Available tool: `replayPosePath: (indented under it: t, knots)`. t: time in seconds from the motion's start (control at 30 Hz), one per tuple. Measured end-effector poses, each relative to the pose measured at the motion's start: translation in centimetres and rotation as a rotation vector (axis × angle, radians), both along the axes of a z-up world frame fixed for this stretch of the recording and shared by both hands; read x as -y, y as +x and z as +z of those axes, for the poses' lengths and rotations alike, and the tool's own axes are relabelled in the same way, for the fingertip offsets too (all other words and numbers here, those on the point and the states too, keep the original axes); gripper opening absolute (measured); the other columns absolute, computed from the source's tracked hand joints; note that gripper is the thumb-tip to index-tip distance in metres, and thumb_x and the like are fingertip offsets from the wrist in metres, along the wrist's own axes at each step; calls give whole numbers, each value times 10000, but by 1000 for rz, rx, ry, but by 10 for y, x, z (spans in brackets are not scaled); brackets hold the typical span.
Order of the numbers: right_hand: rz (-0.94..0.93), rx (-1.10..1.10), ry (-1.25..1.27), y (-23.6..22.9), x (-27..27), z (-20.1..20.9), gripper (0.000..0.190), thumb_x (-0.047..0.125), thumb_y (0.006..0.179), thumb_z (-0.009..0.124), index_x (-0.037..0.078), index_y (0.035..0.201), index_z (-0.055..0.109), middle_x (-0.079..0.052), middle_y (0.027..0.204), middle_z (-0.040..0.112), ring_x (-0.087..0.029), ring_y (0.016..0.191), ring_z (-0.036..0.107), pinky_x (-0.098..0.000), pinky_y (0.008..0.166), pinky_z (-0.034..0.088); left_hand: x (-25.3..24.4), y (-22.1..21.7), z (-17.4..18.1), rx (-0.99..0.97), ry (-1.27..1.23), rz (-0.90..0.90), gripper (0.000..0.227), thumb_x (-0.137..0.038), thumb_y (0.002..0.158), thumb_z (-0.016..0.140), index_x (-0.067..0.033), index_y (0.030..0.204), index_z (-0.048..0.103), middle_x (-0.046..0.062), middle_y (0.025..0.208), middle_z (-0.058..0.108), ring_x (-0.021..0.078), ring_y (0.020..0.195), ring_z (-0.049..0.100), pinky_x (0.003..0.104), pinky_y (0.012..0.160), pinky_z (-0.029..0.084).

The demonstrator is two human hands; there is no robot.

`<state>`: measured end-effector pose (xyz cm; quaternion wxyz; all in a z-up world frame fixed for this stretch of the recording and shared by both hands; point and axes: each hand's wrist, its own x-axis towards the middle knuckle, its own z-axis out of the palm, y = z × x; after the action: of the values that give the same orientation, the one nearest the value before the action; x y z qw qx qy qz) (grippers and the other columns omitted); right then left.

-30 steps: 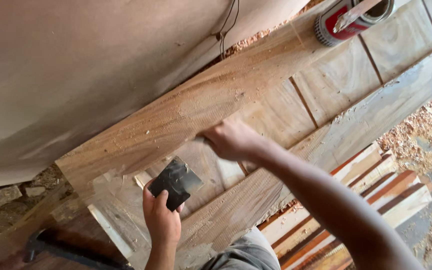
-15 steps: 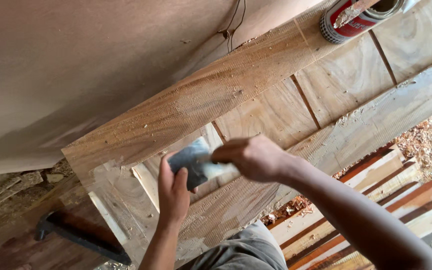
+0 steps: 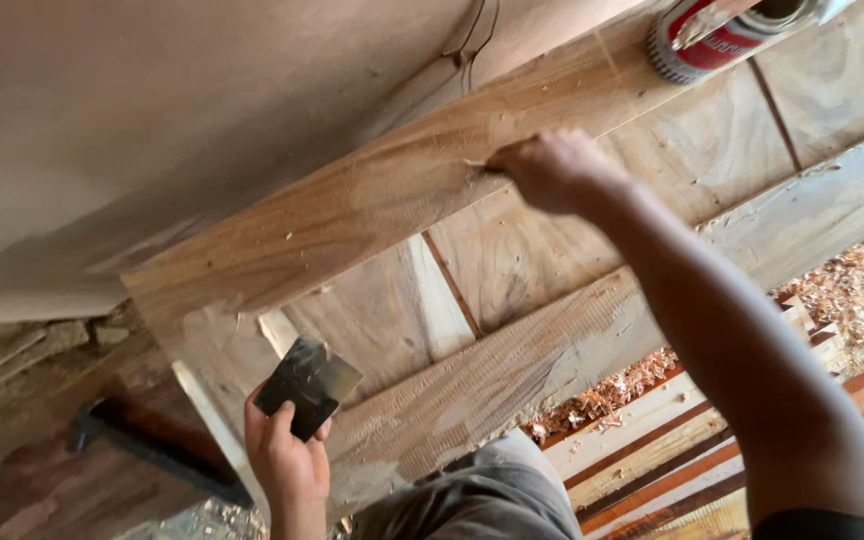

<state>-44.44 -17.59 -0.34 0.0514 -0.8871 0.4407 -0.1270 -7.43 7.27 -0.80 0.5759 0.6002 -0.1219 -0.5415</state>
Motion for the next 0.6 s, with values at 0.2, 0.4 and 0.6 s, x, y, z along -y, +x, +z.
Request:
replayPosePath:
  t: [0.2,0.4,0.6]
  knots:
    - [-556,-295,160,7,25,-14,369,22,1061,464,165,1296,710,-71,1117,739,-157,735,703,-322,579,592,-18,-15,21,37,49,40,298,-10,930,443,-18,1222,498,147,971,591,205,642,508,349,493,411]
    - [-12,161,580,75,-130,53,297,177,980,593,140,1244,724,-110,1069,781,-288,695,740,-409,580,594,-24,-41,29,-64,108,-59,316,18,894,444,-34,1204,481,181,994,611,187,624,516,317,469,433]
    - [-205,587,303,113,-313,84,367,46,903,625,-21,1261,667,-231,1173,729,-367,936,747,-408,786,624,-44,-64,41,-229,80,-256,249,-9,942,447,12,1178,522,166,897,608,184,580,521,293,465,436]
